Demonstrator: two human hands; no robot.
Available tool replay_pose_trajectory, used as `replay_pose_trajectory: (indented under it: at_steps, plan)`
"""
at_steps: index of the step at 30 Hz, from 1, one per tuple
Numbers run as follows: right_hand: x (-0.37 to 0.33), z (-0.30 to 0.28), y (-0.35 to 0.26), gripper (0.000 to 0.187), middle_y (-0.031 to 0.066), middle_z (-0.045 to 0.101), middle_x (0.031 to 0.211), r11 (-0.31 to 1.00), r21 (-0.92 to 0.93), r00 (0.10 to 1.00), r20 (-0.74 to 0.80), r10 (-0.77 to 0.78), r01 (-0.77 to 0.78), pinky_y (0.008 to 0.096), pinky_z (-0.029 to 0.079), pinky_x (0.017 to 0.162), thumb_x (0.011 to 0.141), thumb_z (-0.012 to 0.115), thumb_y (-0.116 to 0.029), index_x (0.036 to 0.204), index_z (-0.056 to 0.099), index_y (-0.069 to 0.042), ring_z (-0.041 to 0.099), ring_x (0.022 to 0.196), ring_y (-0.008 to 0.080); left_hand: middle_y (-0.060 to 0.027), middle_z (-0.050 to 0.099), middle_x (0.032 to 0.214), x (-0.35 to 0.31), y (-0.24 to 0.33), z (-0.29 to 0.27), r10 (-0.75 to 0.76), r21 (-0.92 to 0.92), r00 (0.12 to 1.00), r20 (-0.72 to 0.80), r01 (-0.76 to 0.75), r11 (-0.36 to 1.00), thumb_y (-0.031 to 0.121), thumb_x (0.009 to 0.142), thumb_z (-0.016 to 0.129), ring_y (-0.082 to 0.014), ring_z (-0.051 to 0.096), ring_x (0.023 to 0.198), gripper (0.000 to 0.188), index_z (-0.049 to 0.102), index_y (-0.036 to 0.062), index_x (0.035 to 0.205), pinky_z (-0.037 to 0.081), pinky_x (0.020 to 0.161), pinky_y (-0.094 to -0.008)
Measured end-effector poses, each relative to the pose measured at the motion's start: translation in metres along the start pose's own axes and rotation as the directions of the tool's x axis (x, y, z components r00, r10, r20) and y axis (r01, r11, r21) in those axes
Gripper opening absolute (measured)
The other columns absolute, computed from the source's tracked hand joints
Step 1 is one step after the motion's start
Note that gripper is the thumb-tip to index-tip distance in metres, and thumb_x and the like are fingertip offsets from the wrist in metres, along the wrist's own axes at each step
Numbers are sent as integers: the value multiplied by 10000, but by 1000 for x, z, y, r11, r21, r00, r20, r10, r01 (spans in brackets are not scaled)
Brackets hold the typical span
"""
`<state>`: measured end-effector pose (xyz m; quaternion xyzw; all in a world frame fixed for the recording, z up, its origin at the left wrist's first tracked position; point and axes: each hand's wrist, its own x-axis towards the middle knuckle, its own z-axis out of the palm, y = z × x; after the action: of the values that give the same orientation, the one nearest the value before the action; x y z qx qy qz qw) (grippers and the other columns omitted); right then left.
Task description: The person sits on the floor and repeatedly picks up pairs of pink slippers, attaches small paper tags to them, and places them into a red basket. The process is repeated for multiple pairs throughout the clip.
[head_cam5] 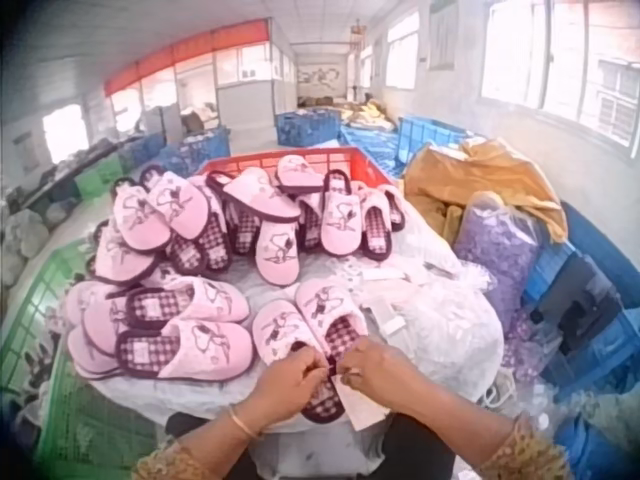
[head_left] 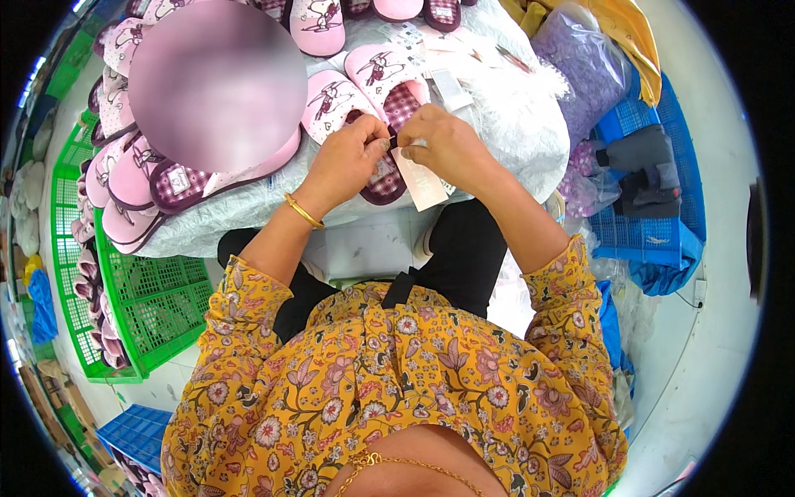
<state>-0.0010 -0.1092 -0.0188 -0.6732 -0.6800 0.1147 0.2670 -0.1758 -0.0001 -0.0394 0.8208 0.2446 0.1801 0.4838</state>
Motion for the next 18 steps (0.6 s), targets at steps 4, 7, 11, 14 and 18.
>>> replay_pose_trajectory:
  at_steps: [4, 7, 11, 14, 18]
  plan:
    - [4, 20, 29, 89, 81, 605, 797, 906, -336, 963, 18, -268, 258, 446, 487, 663, 796, 610, -220, 759, 652, -152, 622, 812, 287, -159, 628, 872, 2, -9, 8, 55, 169, 997, -51, -46, 985, 291, 950, 535, -347, 634, 822, 221, 591, 79, 973, 497, 724, -400]
    - [17, 16, 31, 104, 44, 598, 743, 902, -277, 940, 8, -341, 330, 417, 472, 643, 743, 671, -208, 699, 628, -124, 611, 759, 260, -150, 627, 853, 4, -12, 8, 155, 104, 982, -107, -144, 984, 220, 933, 566, -323, 627, 773, 158, 575, 64, 955, 492, 697, -397]
    - [20, -2, 20, 102, 47, 582, 910, 893, -325, 950, 57, -308, 310, 389, 418, 803, 790, 644, -184, 862, 626, -115, 556, 951, 258, -125, 618, 777, 3, 1, 1, 135, 49, 987, -88, -131, 990, 163, 918, 588, -251, 611, 672, 123, 577, 48, 964, 487, 638, -351]
    - [22, -21, -2, 75, 49, 573, 895, 818, -426, 916, 72, -396, 387, 371, 421, 809, 811, 601, -155, 870, 621, -113, 552, 942, 251, -64, 608, 732, 2, -2, 3, 85, -5, 992, -94, -86, 996, 122, 933, 584, -140, 596, 617, 96, 577, 36, 976, 484, 597, -294]
    - [17, -19, 2, 70, 55, 567, 831, 817, -423, 908, 34, -418, 392, 365, 438, 781, 817, 572, -151, 867, 597, -109, 570, 874, 244, -164, 643, 819, 3, 11, 0, -86, -180, 995, -48, 77, 981, 181, 931, 595, -313, 637, 750, 158, 583, 25, 954, 493, 696, -383]
